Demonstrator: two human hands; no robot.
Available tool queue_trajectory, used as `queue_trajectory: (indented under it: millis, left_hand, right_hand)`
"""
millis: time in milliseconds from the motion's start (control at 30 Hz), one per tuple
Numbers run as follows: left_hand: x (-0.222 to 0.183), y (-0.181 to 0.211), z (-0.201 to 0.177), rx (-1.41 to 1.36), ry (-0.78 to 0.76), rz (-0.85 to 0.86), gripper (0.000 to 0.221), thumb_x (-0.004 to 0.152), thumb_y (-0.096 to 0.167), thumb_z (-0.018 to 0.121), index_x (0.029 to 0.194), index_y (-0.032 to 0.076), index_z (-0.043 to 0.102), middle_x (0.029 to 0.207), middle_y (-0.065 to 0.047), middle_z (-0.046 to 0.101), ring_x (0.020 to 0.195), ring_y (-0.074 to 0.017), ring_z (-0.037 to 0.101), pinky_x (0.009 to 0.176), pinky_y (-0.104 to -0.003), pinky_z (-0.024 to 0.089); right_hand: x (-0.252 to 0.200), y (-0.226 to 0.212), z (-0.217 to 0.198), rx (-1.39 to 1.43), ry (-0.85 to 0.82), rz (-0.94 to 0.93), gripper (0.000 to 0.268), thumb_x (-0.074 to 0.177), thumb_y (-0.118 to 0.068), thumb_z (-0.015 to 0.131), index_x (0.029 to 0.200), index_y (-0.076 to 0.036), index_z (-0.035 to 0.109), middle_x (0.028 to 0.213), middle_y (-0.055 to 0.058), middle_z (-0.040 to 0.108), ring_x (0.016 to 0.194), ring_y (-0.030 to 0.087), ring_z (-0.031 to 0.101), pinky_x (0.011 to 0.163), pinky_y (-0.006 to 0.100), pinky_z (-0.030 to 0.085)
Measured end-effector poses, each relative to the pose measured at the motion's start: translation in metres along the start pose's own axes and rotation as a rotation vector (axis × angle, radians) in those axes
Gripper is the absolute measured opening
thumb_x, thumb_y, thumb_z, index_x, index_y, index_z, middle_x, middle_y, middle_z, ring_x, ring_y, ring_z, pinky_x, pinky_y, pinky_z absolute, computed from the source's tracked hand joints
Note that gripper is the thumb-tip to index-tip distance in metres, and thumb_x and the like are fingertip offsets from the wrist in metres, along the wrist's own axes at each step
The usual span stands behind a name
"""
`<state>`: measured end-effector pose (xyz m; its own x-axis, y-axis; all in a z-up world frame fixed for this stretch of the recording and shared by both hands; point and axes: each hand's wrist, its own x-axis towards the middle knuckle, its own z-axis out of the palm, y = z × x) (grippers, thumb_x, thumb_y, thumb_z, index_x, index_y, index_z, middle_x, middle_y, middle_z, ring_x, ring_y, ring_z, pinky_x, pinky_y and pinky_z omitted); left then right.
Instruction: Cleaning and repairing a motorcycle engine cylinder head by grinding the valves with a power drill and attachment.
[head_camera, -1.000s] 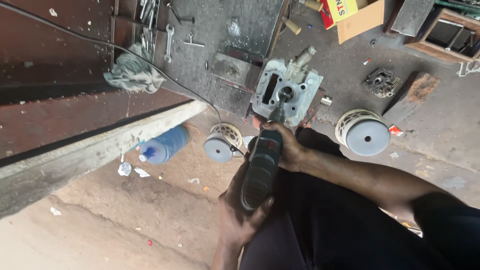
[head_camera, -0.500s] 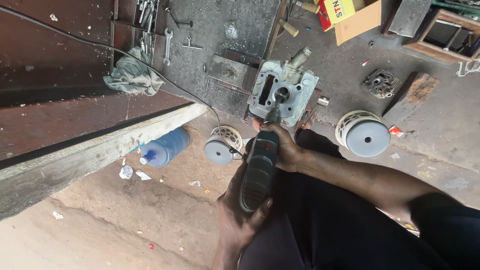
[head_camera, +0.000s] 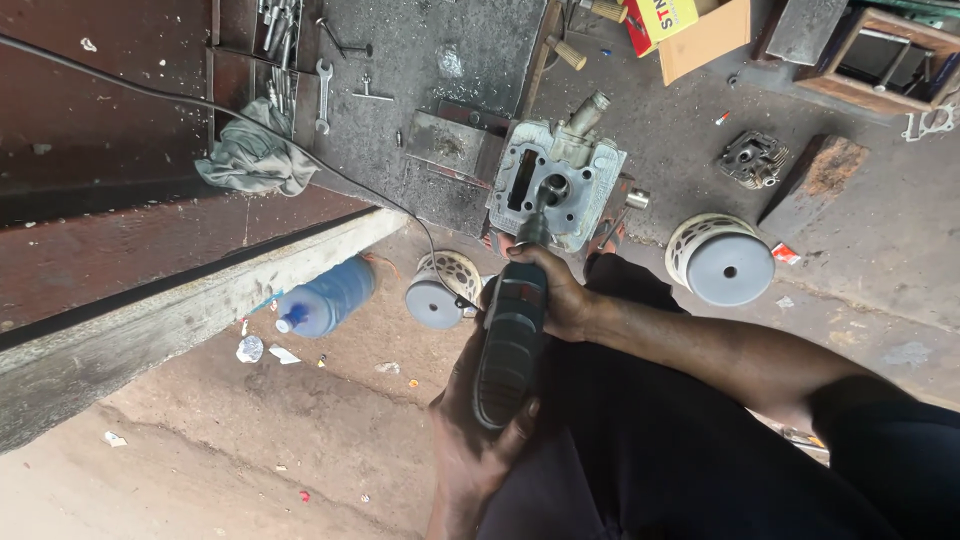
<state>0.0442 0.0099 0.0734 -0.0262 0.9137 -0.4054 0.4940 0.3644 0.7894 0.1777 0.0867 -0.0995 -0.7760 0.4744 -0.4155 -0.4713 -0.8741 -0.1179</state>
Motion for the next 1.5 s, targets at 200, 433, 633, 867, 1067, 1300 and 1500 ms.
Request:
queue_trajectory:
  millis: [200,433,633,867,1067,1300,1500]
  left_hand:
    - [0.002,0.004,-0.002,-0.011,0.0,0.001,0.092,0.083,0.051,0.073,0.147,-0.01,0.046,0.103,-0.018,0.08,0.094,-0.0277,0.083,0.08,-0.038,0.068]
    - [0.001,-0.009,0.002,0.029,0.012,0.006,0.093,0.082,0.051,0.072,0.145,-0.011,0.046,0.102,-0.019,0.079,0.095,-0.0287,0.083,0.081,-0.039,0.069]
    - [0.003,-0.012,0.004,-0.014,0.016,0.037,0.092,0.083,0.049,0.073,0.145,-0.013,0.046,0.105,-0.021,0.079,0.098,-0.0308,0.082,0.085,-0.041,0.066]
    - [0.0,-0.002,0.003,-0.06,0.029,0.035,0.089,0.083,0.043,0.075,0.146,-0.012,0.046,0.111,-0.022,0.079,0.105,-0.031,0.08,0.091,-0.041,0.066]
    - [-0.002,-0.004,0.004,-0.05,0.031,0.053,0.087,0.084,0.041,0.076,0.148,-0.01,0.045,0.113,-0.023,0.078,0.107,-0.0321,0.08,0.091,-0.041,0.065]
    - [-0.001,-0.016,0.006,-0.075,0.037,0.063,0.085,0.083,0.039,0.075,0.147,-0.01,0.046,0.112,-0.022,0.078,0.106,-0.0309,0.08,0.092,-0.04,0.066]
    - [-0.006,-0.023,0.005,-0.032,0.078,0.015,0.089,0.081,0.036,0.076,0.149,-0.009,0.041,0.113,-0.021,0.077,0.106,-0.0301,0.078,0.093,-0.04,0.064]
  right_hand:
    - [0.002,0.002,-0.005,-0.008,0.006,0.001,0.069,0.091,-0.059,0.047,0.102,0.005,0.074,0.09,0.018,0.076,0.087,0.028,0.074,0.091,0.041,0.058]
    - [0.002,0.0,-0.002,-0.052,0.028,0.0,0.069,0.09,-0.059,0.047,0.1,0.004,0.074,0.09,0.018,0.076,0.089,0.029,0.075,0.091,0.042,0.058]
    - [0.007,0.004,-0.011,-0.034,0.06,-0.029,0.063,0.09,-0.056,0.049,0.102,0.001,0.072,0.093,0.018,0.075,0.092,0.031,0.074,0.094,0.046,0.058]
    - [0.007,0.004,-0.009,-0.064,0.077,-0.025,0.065,0.09,-0.057,0.047,0.1,0.002,0.073,0.09,0.018,0.076,0.088,0.028,0.075,0.091,0.043,0.058]
    - [0.008,0.008,-0.012,-0.067,0.048,-0.033,0.066,0.091,-0.059,0.048,0.097,0.001,0.075,0.087,0.016,0.075,0.082,0.026,0.075,0.088,0.042,0.058]
    - [0.011,0.007,-0.013,-0.071,0.114,-0.053,0.061,0.091,-0.057,0.051,0.098,0.0,0.073,0.088,0.014,0.075,0.081,0.025,0.074,0.084,0.043,0.059]
    - [0.029,0.014,-0.015,-0.056,0.154,-0.003,0.058,0.09,-0.056,0.055,0.105,-0.001,0.066,0.091,0.016,0.074,0.081,0.027,0.074,0.082,0.046,0.062]
